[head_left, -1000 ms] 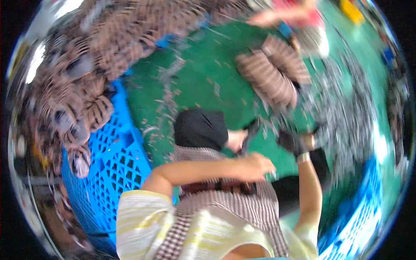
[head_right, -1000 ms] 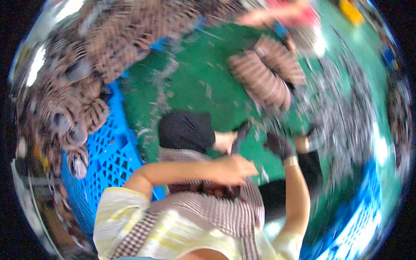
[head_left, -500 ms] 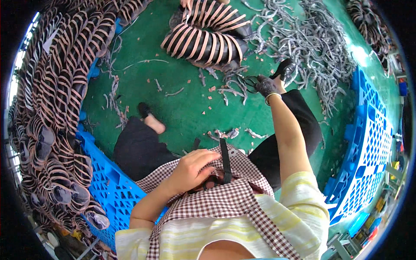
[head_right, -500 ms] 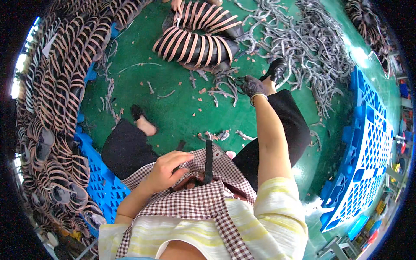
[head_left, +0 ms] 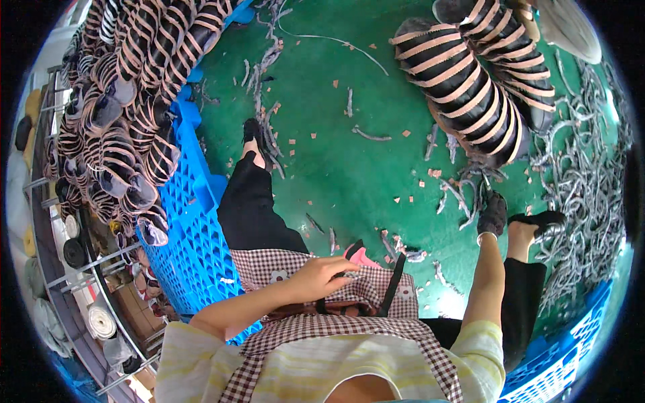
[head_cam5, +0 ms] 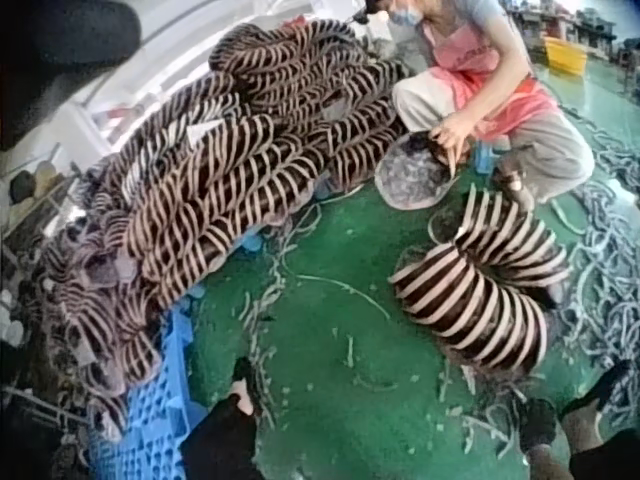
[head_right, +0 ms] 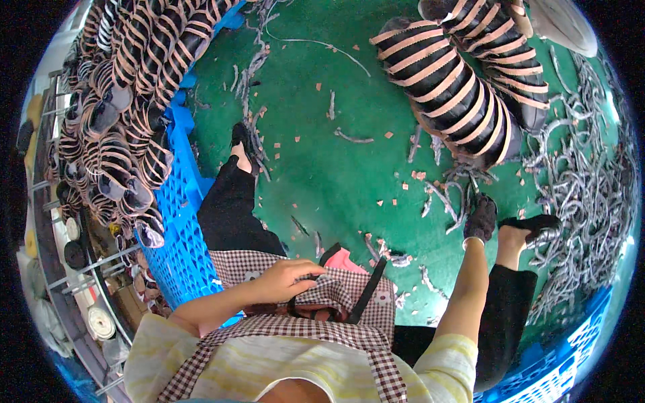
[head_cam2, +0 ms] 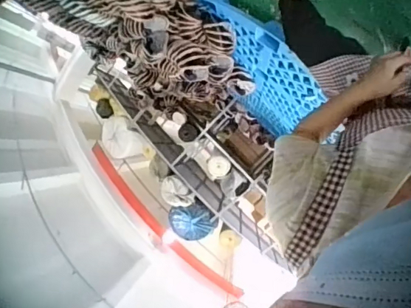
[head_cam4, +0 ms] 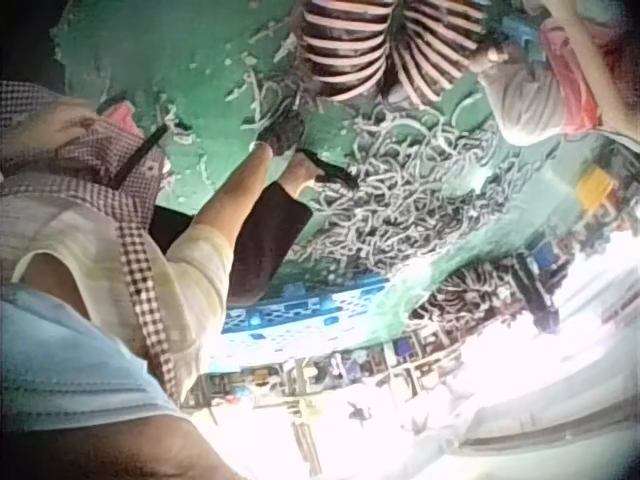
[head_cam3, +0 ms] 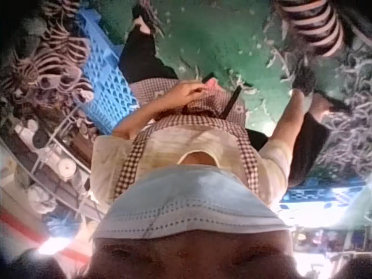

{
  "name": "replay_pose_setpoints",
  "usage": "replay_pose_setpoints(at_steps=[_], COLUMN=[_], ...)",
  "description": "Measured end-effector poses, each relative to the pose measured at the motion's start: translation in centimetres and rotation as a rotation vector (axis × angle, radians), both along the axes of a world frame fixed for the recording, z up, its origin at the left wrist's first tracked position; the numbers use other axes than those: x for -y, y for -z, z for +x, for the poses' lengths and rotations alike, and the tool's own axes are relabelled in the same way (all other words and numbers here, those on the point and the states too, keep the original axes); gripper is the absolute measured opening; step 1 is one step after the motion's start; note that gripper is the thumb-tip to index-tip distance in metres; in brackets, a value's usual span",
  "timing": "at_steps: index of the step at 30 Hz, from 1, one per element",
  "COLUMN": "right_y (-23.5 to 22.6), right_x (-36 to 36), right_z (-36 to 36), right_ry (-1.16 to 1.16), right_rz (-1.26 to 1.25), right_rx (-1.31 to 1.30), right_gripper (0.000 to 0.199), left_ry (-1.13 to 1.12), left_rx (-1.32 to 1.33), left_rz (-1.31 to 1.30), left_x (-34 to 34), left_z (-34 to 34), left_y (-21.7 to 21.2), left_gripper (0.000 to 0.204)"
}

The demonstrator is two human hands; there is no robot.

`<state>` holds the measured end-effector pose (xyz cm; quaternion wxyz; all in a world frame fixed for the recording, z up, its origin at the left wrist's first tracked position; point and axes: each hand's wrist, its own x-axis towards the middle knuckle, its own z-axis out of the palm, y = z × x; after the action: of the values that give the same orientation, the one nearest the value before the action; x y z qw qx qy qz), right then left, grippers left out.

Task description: Trimming excess material from shoe uppers using scissors.

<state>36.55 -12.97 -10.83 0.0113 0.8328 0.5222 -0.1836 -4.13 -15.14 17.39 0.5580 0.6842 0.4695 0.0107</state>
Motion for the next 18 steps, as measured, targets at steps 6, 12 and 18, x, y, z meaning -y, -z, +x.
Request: replay_pose_setpoints(at_steps=[6,12,18], right_y=[-2.2,-12.0,-21.0], right_x=[-1.2,-2.7,-1.1], right_z=[0.5,2.3,8.5], right_ry=[0.106,-0.251,-0.195], right_rz=[-0.325,-0.597,-0.300], right_rx=[-0.088,0.045,0.171], right_gripper=[0.042,0.067,0.055], left_ry=[0.058,0.075,0.088], left_rx=[-0.089,-0.074,0.076], left_rz=[0.007,0.144,0.370], left_x=[-0.5,1.1,7.6], left_z=[0.8,1.7,-1.8], left_y=[0.0,-3.0,-5.7], left_gripper=[0.029,0.029,0.029])
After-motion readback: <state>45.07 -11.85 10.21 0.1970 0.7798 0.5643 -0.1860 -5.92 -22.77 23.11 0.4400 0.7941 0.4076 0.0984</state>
